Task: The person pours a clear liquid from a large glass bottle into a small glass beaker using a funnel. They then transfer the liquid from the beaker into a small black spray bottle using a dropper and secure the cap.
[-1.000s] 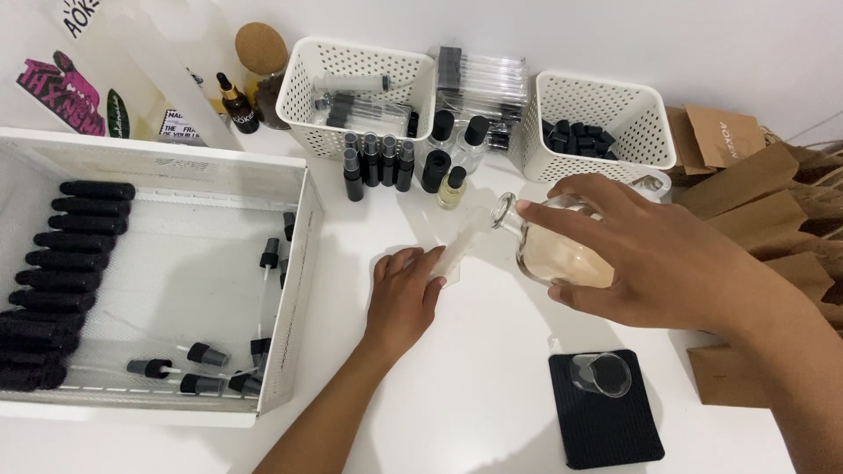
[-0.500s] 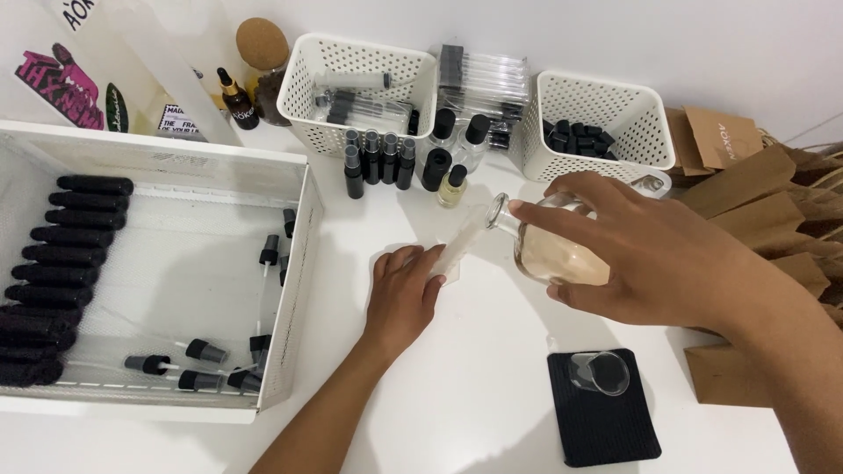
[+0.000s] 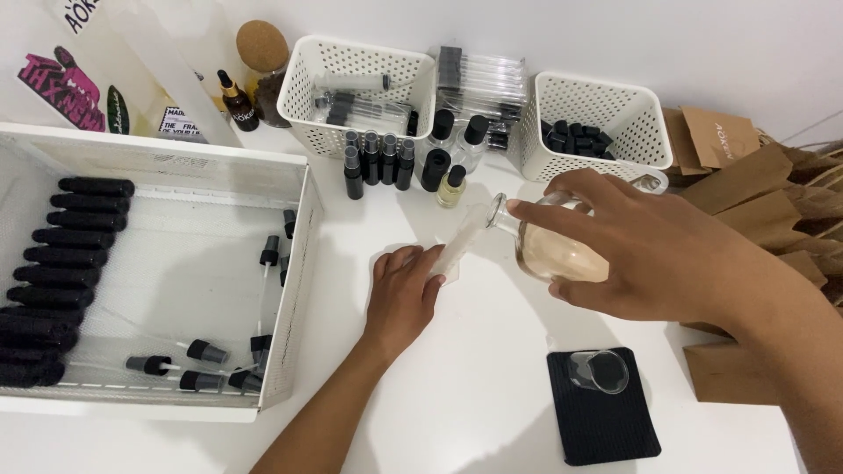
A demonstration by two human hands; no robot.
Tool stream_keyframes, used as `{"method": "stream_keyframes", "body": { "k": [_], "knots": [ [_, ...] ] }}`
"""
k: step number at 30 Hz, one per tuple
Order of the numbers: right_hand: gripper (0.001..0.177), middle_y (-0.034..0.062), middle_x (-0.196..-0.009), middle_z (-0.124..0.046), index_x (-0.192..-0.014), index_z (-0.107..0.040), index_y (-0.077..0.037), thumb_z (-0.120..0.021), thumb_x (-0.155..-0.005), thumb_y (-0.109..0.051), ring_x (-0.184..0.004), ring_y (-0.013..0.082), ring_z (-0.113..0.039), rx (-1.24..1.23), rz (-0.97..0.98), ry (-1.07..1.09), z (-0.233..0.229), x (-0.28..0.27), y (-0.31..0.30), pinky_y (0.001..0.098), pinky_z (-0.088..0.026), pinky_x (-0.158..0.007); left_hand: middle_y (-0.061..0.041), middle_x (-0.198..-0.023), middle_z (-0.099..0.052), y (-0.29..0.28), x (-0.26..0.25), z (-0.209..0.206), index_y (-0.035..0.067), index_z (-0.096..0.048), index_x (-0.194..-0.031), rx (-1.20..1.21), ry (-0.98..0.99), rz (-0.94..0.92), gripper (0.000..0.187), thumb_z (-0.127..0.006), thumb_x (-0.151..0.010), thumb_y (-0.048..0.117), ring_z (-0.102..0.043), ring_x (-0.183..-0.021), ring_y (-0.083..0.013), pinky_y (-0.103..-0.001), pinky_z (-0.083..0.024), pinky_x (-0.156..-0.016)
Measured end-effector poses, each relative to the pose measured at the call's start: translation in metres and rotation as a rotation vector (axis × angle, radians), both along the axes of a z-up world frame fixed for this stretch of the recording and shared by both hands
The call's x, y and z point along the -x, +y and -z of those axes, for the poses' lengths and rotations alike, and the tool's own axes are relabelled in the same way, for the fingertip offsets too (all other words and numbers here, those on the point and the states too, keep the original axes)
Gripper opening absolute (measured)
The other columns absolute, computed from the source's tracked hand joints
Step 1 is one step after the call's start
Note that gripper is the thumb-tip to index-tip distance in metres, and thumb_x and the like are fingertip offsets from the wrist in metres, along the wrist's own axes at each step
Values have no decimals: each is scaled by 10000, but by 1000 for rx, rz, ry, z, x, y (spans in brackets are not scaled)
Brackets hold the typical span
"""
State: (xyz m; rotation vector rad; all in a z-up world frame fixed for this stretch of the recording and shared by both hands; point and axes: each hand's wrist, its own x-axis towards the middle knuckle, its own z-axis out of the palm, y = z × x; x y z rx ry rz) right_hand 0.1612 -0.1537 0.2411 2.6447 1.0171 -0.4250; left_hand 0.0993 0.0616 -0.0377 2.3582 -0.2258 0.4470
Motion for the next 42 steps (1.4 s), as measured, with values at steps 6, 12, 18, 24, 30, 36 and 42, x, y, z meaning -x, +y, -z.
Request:
{"method": "stream_keyframes", "body": {
  "k": [6,12,18,24,30,36,42],
  "knots": [
    [862,-71,-1482,-398,-1583,-305,-501,-676,-808,-579,-1078,242,-648,-15,2,7,0,-1,0,503,-644,-602,-96,-1138,-682,1,-1,-6,143,-584,-1374,-2,97,17,411,-609,-965,175,-522,-1268,-225,-441,-323,-1074],
    [874,-87,-1490,-384,-1583,-284,-499,-678,-806,-569,-797,203,-734,9,-11,17,0,-3,-1,430,-625,-471,-106,-1169,-691,0,-1,-4,130,-574,-1390,-13,115,13,423,-601,-972,185,-516,-1285,-230,-441,-319,-1083],
    [881,-51,-1462,-421,-1594,-311,-473,-695,-806,-559,-1163,226,-608,-76,-52,9,3,-4,-5,489,-646,-587,-121,-1194,-688,0,-1,-2,132,-576,-1392,2,104,12,421,-601,-975,192,-520,-1309,-248,-446,-312,-1087],
    [888,-42,-1516,-359,-1601,-256,-504,-674,-822,-587,-1045,232,-671,26,-22,19,-1,-4,0,461,-660,-572,-82,-1134,-717,0,-1,-2,113,-590,-1367,1,65,8,415,-626,-957,161,-535,-1281,-238,-447,-335,-1077],
    [870,-73,-1517,-369,-1589,-287,-527,-681,-814,-571,-1119,231,-634,-2,12,48,-4,-3,1,486,-653,-632,-104,-1185,-696,0,-1,0,126,-591,-1366,-4,57,4,413,-629,-958,171,-537,-1269,-249,-448,-334,-1074],
    [883,-80,-1524,-374,-1583,-275,-539,-703,-812,-557,-977,258,-703,25,21,37,-7,-2,4,485,-643,-599,-114,-1153,-694,0,0,-3,121,-591,-1373,3,49,7,418,-624,-959,171,-533,-1265,-248,-453,-335,-1072],
    [894,-66,-1508,-378,-1588,-271,-537,-699,-803,-568,-909,300,-727,17,-10,6,-5,-2,2,506,-641,-606,-103,-1173,-693,1,0,-6,122,-585,-1364,14,82,17,411,-617,-957,164,-518,-1298,-227,-448,-323,-1082]
  ]
}}
